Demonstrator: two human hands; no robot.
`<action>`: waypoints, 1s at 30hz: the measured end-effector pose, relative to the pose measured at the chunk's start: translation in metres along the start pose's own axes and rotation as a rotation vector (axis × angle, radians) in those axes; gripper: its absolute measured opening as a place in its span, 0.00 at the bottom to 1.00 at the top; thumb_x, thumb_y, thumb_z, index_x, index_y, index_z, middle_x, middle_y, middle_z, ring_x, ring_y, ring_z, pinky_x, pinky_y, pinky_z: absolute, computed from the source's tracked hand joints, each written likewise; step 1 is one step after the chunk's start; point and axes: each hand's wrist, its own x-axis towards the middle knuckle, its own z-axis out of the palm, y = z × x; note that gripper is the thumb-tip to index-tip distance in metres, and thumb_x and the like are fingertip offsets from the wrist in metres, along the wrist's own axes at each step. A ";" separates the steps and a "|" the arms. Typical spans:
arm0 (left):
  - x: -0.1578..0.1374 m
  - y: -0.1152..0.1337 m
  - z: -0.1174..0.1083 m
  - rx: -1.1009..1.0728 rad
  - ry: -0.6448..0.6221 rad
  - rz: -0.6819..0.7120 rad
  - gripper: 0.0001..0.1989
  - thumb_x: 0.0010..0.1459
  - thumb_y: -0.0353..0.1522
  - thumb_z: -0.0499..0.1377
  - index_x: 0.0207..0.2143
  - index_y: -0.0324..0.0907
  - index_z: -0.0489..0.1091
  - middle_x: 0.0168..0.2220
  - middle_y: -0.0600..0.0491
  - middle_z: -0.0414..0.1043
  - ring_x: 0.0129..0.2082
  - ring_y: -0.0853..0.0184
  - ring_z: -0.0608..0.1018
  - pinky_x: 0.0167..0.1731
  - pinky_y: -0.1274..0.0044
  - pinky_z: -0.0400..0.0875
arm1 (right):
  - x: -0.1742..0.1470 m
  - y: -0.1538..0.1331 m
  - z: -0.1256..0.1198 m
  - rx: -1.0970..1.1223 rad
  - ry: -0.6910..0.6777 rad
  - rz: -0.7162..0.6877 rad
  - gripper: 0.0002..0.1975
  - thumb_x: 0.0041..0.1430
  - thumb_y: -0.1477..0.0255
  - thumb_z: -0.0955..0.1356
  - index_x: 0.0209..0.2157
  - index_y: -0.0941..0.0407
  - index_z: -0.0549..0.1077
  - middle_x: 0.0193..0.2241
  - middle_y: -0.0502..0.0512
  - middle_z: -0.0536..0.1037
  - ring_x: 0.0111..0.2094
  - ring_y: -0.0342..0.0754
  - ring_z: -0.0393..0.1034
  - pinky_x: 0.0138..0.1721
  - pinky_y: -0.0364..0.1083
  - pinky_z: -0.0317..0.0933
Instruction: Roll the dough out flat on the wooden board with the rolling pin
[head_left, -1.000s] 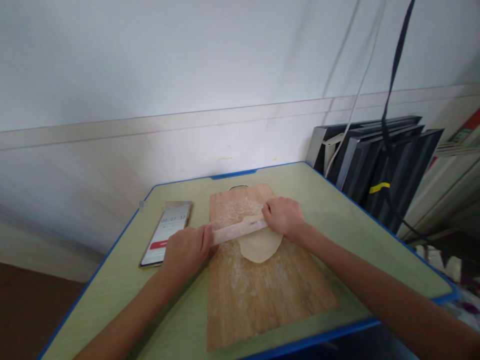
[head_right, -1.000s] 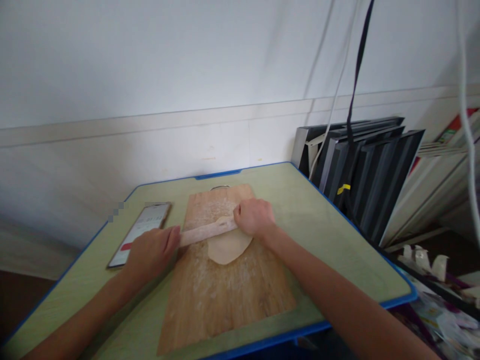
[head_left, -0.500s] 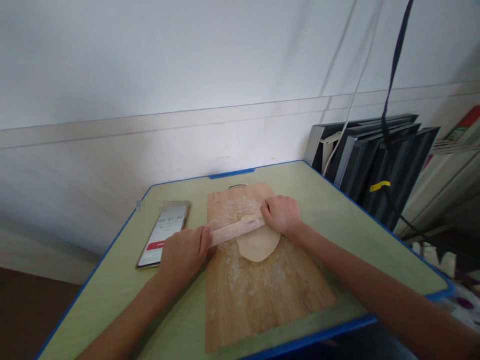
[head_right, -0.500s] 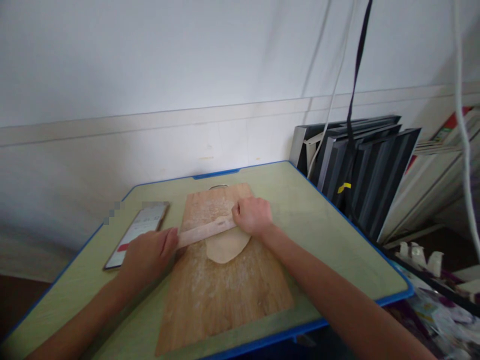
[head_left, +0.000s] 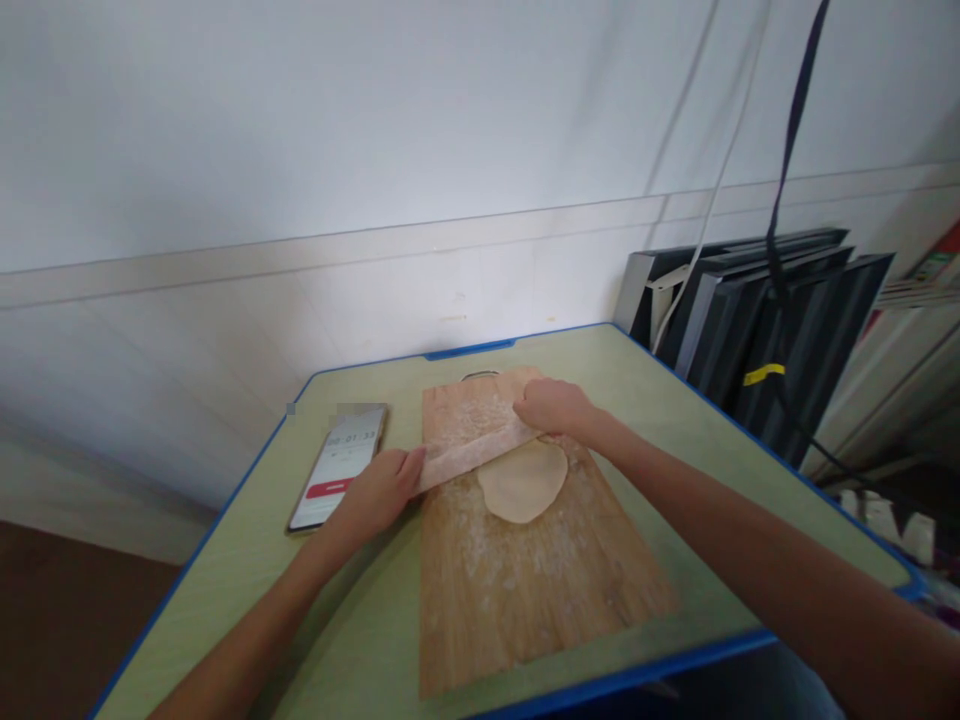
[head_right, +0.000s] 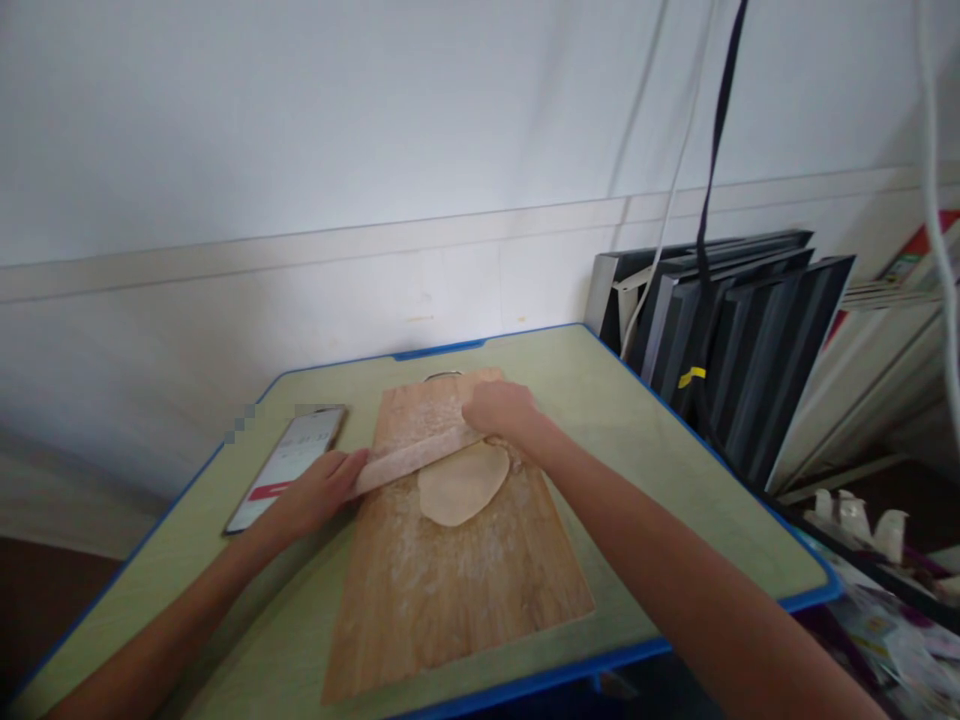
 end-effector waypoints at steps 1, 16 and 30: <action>-0.003 0.001 0.001 0.017 0.024 -0.018 0.23 0.61 0.33 0.35 0.28 0.37 0.68 0.28 0.46 0.70 0.29 0.66 0.72 0.31 0.76 0.62 | -0.003 0.000 0.001 -0.004 0.024 0.008 0.19 0.56 0.69 0.58 0.42 0.60 0.74 0.42 0.65 0.75 0.43 0.52 0.70 0.39 0.45 0.61; -0.001 0.004 -0.003 0.028 -0.024 -0.012 0.24 0.61 0.32 0.35 0.29 0.35 0.69 0.30 0.44 0.72 0.31 0.66 0.73 0.31 0.76 0.61 | 0.003 0.000 -0.002 -0.005 -0.016 -0.028 0.18 0.55 0.71 0.58 0.41 0.58 0.74 0.42 0.64 0.75 0.43 0.51 0.70 0.37 0.44 0.61; -0.012 0.010 0.002 0.184 0.144 -0.041 0.29 0.62 0.36 0.32 0.26 0.39 0.69 0.25 0.45 0.71 0.28 0.61 0.74 0.27 0.73 0.60 | -0.019 0.001 0.012 -0.080 0.217 -0.057 0.22 0.61 0.68 0.53 0.38 0.59 0.75 0.38 0.65 0.76 0.39 0.52 0.71 0.37 0.47 0.62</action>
